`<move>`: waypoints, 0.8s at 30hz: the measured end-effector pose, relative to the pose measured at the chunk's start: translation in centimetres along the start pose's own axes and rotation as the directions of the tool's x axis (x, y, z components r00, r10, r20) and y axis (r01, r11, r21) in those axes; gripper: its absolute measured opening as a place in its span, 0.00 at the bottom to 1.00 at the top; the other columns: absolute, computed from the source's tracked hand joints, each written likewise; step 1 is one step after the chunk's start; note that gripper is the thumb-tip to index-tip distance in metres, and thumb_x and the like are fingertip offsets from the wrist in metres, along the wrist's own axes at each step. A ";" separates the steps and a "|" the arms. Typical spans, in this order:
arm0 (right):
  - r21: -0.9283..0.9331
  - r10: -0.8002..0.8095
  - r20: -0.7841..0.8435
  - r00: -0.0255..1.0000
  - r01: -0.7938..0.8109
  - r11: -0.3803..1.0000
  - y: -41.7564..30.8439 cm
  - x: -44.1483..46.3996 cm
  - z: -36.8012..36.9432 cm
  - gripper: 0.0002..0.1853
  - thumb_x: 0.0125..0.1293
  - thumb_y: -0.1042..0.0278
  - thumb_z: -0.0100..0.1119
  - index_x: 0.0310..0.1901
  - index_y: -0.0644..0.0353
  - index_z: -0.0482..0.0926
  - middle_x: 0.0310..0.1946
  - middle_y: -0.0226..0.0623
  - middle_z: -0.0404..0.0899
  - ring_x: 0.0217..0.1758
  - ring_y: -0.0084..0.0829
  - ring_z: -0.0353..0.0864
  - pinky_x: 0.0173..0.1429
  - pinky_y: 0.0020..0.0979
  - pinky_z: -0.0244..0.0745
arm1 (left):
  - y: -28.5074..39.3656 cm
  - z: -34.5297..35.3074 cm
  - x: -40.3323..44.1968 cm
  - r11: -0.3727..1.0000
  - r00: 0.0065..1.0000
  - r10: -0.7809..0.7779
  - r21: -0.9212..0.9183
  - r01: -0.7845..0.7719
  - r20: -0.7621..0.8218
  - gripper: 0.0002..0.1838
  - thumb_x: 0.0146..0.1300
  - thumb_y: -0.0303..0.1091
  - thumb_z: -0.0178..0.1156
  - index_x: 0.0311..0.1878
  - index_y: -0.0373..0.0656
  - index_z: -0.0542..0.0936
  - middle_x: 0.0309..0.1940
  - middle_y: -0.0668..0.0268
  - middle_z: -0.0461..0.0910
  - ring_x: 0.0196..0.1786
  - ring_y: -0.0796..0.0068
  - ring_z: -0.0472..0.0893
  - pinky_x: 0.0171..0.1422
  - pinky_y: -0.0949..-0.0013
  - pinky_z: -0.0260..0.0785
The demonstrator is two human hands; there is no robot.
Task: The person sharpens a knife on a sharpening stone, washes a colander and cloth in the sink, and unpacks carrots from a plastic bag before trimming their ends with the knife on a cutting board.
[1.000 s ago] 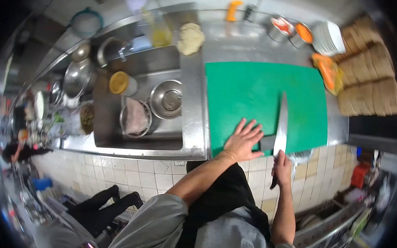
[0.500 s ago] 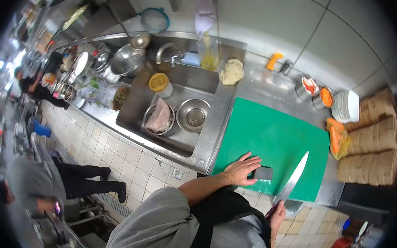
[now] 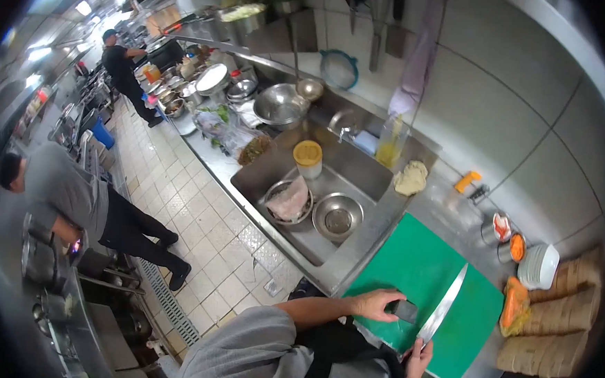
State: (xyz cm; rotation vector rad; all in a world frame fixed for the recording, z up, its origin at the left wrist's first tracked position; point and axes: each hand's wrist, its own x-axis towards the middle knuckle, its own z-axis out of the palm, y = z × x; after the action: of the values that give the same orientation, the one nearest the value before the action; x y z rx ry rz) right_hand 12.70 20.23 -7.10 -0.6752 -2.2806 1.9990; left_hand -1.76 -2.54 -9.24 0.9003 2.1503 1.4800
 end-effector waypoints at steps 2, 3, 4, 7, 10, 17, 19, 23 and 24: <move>-0.003 0.055 0.022 0.998 -0.055 0.999 1.1 0.2 -0.5 0.13 0.76 0.62 0.54 0.48 0.65 0.71 0.24 0.33 0.75 0.23 0.23 0.75 0.26 0.26 0.70 | -1.0 -1.3 -0.5 0.992 0.992 0.090 -0.076 -0.097 -0.090 0.34 0.61 0.37 0.71 0.68 0.42 0.69 0.53 0.54 0.80 0.51 0.65 0.84 0.50 0.60 0.76; 0.009 0.024 0.036 0.999 -0.025 1.000 1.8 0.3 -0.3 0.12 0.76 0.62 0.55 0.49 0.64 0.72 0.25 0.31 0.75 0.23 0.22 0.75 0.27 0.25 0.70 | -0.5 -2.6 -0.8 0.926 0.984 -0.008 -0.372 -0.060 -0.179 0.33 0.63 0.33 0.69 0.69 0.44 0.67 0.51 0.56 0.81 0.50 0.67 0.84 0.50 0.63 0.77; 0.021 -0.002 0.049 0.999 0.001 1.000 1.8 0.7 0.4 0.12 0.75 0.63 0.56 0.50 0.63 0.73 0.26 0.30 0.75 0.24 0.21 0.75 0.29 0.24 0.71 | 0.1 -4.3 -1.3 0.768 0.966 -0.128 -0.639 -0.047 -0.226 0.32 0.66 0.29 0.67 0.71 0.45 0.65 0.48 0.58 0.82 0.49 0.69 0.85 0.50 0.67 0.77; -0.082 0.083 -0.022 0.996 -0.085 0.993 -1.2 -0.1 3.7 0.16 0.75 0.60 0.58 0.55 0.63 0.74 0.34 0.30 0.75 0.34 0.26 0.72 0.38 0.30 0.70 | 3.2 -12.9 -3.1 0.517 0.933 -0.216 -0.844 -0.141 -0.289 0.31 0.68 0.20 0.60 0.72 0.49 0.62 0.50 0.58 0.81 0.52 0.65 0.84 0.56 0.65 0.80; -0.111 -0.039 -0.080 0.996 0.030 0.993 -1.4 0.8 6.6 0.18 0.75 0.62 0.58 0.58 0.65 0.72 0.40 0.35 0.75 0.42 0.29 0.73 0.47 0.31 0.72 | 5.2 -22.4 -5.5 0.364 0.848 -0.219 -0.847 -0.389 -0.483 0.30 0.68 0.18 0.58 0.70 0.53 0.63 0.54 0.54 0.79 0.53 0.60 0.85 0.57 0.59 0.82; -0.260 -0.058 -0.170 0.984 0.012 0.966 -2.0 5.6 11.3 0.18 0.76 0.63 0.55 0.58 0.68 0.70 0.46 0.40 0.76 0.48 0.32 0.73 0.54 0.34 0.71 | 15.0 -46.6 -11.7 0.690 0.246 0.231 -0.020 -0.723 -0.941 0.21 0.71 0.27 0.52 0.65 0.44 0.65 0.57 0.51 0.75 0.48 0.53 0.85 0.46 0.57 0.85; -0.336 -0.057 -0.202 0.978 -0.015 0.942 -1.6 6.7 12.4 0.18 0.76 0.63 0.55 0.59 0.68 0.71 0.44 0.41 0.78 0.43 0.32 0.76 0.50 0.35 0.74 | 19.9 -53.2 -12.0 0.714 -0.037 0.494 0.430 -0.552 -0.869 0.20 0.73 0.28 0.52 0.65 0.38 0.63 0.47 0.54 0.80 0.41 0.65 0.85 0.44 0.65 0.81; -0.231 -0.078 -0.208 0.975 0.028 0.973 -2.7 6.9 16.2 0.18 0.76 0.63 0.55 0.59 0.67 0.71 0.44 0.41 0.79 0.44 0.31 0.76 0.49 0.35 0.74 | 24.7 -66.6 -10.9 0.619 -0.204 0.743 0.771 -0.151 -0.637 0.21 0.71 0.30 0.57 0.64 0.38 0.67 0.45 0.60 0.80 0.35 0.77 0.80 0.37 0.78 0.69; -0.232 -0.029 -0.204 0.979 -0.020 0.972 -2.7 6.9 16.9 0.18 0.76 0.63 0.55 0.59 0.67 0.72 0.44 0.41 0.79 0.44 0.30 0.76 0.48 0.35 0.74 | 25.9 -68.5 -10.0 0.629 -0.207 0.730 0.759 -0.170 -0.652 0.21 0.70 0.31 0.57 0.64 0.38 0.69 0.44 0.60 0.80 0.34 0.78 0.78 0.36 0.78 0.66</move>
State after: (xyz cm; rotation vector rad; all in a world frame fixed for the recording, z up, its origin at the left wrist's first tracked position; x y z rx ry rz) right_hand 0.51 6.54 -9.16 -0.8478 -2.4056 1.5860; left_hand -29.88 -50.00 39.90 1.0055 3.5529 2.7672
